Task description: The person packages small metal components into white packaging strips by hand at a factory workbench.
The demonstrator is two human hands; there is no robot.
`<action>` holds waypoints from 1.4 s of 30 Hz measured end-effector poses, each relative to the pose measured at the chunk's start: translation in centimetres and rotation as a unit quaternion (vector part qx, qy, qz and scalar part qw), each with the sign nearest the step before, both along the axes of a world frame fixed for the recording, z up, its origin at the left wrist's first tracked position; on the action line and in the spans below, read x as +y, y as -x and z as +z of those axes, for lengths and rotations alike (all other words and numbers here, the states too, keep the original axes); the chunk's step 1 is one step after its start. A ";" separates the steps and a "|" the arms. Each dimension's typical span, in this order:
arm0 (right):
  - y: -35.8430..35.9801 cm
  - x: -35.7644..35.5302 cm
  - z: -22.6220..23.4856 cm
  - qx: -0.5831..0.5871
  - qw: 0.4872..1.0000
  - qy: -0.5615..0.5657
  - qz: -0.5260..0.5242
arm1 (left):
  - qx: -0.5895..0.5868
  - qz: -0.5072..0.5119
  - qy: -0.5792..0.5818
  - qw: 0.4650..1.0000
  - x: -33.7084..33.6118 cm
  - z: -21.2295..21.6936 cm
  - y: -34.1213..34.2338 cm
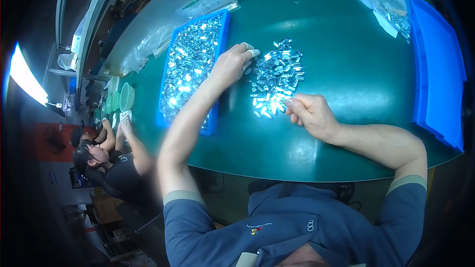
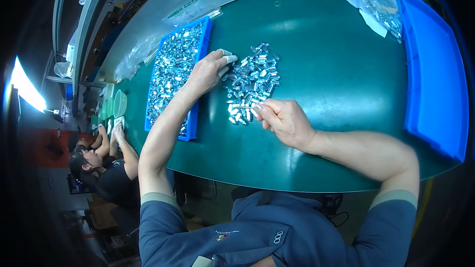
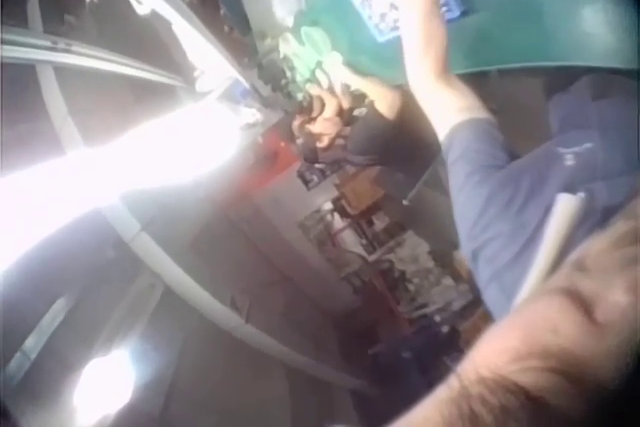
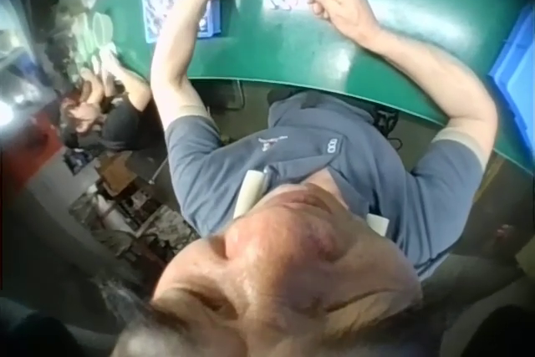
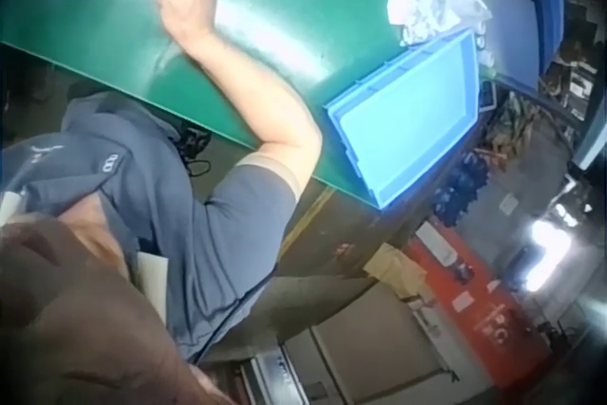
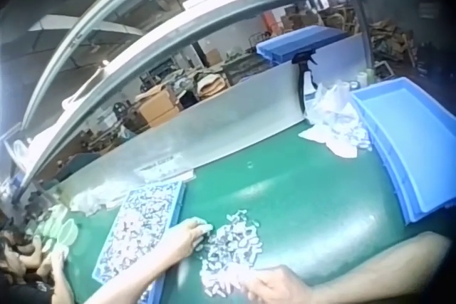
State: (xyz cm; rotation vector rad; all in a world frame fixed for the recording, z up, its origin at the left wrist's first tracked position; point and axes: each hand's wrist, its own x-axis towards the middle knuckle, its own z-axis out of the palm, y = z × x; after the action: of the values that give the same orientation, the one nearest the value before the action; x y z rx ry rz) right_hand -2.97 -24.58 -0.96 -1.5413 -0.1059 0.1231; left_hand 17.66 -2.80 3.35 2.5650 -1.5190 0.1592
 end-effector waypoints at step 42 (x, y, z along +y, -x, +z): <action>0.0 0.0 -0.4 -0.003 1.000 0.001 -0.013 | 0.061 -0.005 0.077 0.995 -0.8 3.6 12.7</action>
State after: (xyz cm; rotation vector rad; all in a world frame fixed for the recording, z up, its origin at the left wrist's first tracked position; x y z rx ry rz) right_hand -2.98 -24.62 -1.38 -1.5455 -0.0899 0.0986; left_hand 5.01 -3.62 6.95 2.3998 -1.4188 0.1120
